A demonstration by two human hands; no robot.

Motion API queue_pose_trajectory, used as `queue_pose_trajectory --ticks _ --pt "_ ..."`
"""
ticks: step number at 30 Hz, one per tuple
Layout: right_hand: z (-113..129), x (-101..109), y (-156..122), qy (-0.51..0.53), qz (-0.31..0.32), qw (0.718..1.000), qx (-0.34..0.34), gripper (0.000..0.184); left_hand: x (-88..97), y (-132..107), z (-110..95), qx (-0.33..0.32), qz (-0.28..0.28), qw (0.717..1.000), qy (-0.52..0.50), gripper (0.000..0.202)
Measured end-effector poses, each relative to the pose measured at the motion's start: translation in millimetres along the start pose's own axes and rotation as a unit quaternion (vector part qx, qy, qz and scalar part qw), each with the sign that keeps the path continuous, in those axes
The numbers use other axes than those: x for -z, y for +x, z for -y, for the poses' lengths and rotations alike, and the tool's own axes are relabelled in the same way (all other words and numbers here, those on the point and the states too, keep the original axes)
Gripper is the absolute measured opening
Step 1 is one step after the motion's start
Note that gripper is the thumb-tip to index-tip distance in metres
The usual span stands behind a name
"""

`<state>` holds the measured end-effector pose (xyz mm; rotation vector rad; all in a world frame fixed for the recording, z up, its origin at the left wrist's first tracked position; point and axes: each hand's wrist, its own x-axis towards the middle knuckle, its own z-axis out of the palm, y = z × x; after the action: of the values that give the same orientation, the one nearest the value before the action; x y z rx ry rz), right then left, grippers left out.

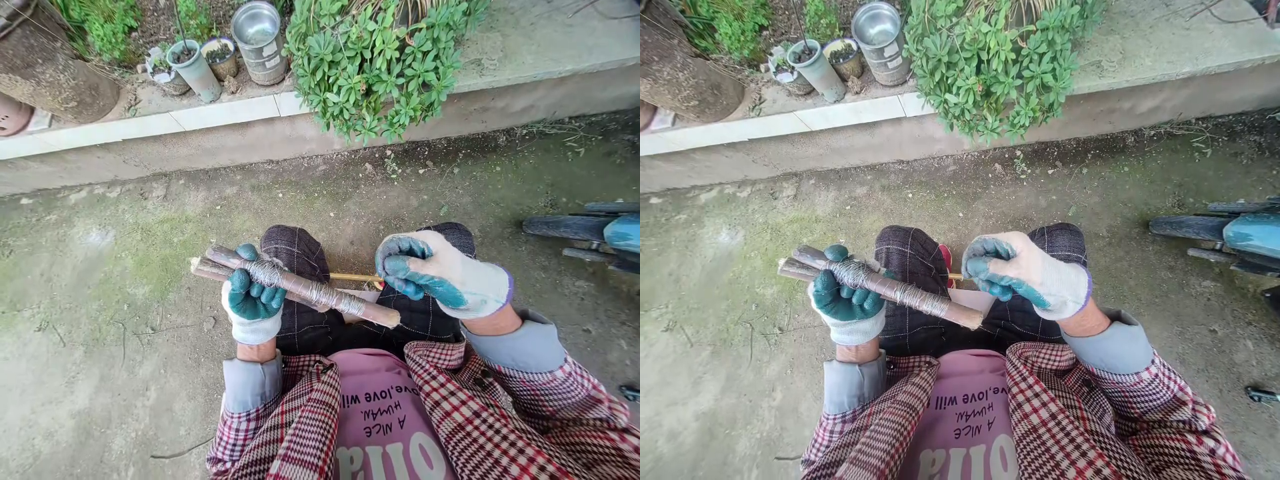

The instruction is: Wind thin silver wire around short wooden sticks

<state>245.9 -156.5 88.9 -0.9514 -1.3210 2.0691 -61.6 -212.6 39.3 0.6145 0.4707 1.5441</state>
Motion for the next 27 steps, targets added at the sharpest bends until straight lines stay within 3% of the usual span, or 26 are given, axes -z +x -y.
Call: queue_pose_trajectory --ticks 5,7,10,13,17,21,22,25,27 --pt "2.8 7.7 -4.8 -0.025 0.036 0.999 0.006 0.039 13.8 0.1 -2.3 -0.032 -0.024 0.995 -0.090 0.021" --pt "4.0 7.5 -6.1 -0.110 0.007 0.993 0.039 0.029 21.5 2.0 -3.3 -0.047 -0.036 0.990 -0.130 0.020" --pt "-2.2 1.6 -3.7 -0.262 -0.044 0.959 0.096 0.013 26.0 7.3 -1.6 -0.052 -0.063 0.985 -0.150 0.018" --pt "-17.0 -5.8 2.0 -0.327 -0.059 0.937 0.109 0.019 16.6 14.1 4.2 -0.046 -0.129 0.979 -0.152 0.016" --pt "-30.3 -7.5 3.1 -0.318 -0.094 0.936 0.116 0.020 -3.9 23.0 12.4 -0.009 -0.249 0.958 -0.142 0.023" --pt "-25.5 -8.6 -7.9 -0.343 -0.111 0.928 0.099 0.021 -12.4 30.7 24.9 -0.018 -0.343 0.938 -0.048 0.007" --pt "-23.0 -9.7 -10.6 -0.356 -0.107 0.923 0.098 0.021 -12.9 32.7 30.5 -0.034 -0.356 0.934 -0.006 0.013" --pt "-15.2 -9.5 -11.5 -0.357 -0.103 0.923 0.095 0.021 -14.6 40.3 53.1 -0.065 -0.345 0.927 0.130 0.032" --pt "-9.5 -2.1 -3.0 -0.323 -0.127 0.933 0.090 0.020 -16.2 46.9 69.3 -0.034 -0.317 0.928 0.193 0.039"
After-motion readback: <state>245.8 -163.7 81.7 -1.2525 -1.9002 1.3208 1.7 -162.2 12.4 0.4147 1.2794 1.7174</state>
